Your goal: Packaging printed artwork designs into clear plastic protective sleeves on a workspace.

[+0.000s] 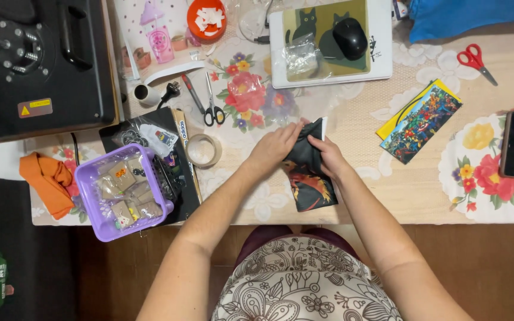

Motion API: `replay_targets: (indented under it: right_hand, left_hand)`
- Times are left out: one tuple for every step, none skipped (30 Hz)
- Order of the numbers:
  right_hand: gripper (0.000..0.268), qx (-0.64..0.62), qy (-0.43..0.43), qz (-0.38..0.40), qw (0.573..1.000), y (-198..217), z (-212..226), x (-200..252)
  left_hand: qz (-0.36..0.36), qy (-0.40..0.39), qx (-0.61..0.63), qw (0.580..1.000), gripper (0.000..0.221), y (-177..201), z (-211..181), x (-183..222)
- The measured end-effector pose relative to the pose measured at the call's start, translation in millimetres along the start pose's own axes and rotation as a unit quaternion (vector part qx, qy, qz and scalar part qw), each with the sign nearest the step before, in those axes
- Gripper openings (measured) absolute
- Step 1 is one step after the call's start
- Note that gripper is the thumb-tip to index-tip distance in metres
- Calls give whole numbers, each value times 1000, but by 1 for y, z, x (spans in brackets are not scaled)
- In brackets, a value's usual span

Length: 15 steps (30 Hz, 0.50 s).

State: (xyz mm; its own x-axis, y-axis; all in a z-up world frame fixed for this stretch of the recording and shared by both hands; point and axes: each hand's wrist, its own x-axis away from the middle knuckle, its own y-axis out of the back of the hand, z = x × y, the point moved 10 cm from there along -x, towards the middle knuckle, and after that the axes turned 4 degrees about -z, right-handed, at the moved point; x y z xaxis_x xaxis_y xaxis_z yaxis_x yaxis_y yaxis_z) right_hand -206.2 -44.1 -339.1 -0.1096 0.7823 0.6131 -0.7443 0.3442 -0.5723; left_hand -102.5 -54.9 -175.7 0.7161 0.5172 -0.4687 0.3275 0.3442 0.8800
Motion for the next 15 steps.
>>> replay_targets:
  right_hand:
    - [36, 14, 12, -8, 1000, -6, 5, 2]
    - [37, 28, 25, -16, 999, -11, 9, 5]
    - [37, 27, 24, -14, 999, 2, -2, -9]
    - [35, 47, 34, -22, 998, 16, -11, -23]
    - [33, 66, 44, -30, 996, 30, -20, -37]
    - [33, 66, 44, -28, 996, 28, -19, -42]
    - [35, 84, 50, -26, 995, 25, -17, -46]
    - [38, 102, 56, -24, 993, 23, -15, -51]
    - [38, 102, 56, -22, 993, 16, -10, -51]
    - [50, 107, 87, -47, 989, 14, 1, -51]
    - [62, 112, 118, -72, 984, 11, 13, -51]
    - [62, 113, 118, -69, 984, -1, 23, -45]
    - [63, 153, 158, -70, 973, -15, 38, -35]
    - [63, 192, 197, -70, 959, -29, 53, -25]
    - [63, 193, 195, -69, 959, -38, 56, -15]
  left_hand:
    - [6, -12, -9, 1000, 46, -2, -6, 2]
    - [13, -23, -18, 999, 50, -5, -12, 4]
    - [13, -23, -20, 999, 50, 0, -17, 4]
    - [8, -43, -22, 999, 47, 6, -26, 3]
    - [2, -62, -24, 998, 45, 11, -34, 2]
    - [2, -62, -26, 998, 45, 15, -37, 2]
    - [-10, -76, -24, 997, 45, 20, -43, 3]
    - [-22, -89, -21, 996, 45, 25, -49, 4]
    - [-22, -88, -23, 996, 45, 29, -52, 4]
    - [-29, -87, -19, 996, 45, 33, -55, 4]
    - [-35, -86, -15, 996, 46, 38, -57, 5]
    - [-36, -85, -17, 996, 46, 37, -58, 7]
    - [-39, -83, -7, 996, 45, 38, -59, 11]
    - [-43, -82, 3, 996, 45, 38, -61, 16]
    - [-41, -80, 3, 996, 45, 44, -60, 12]
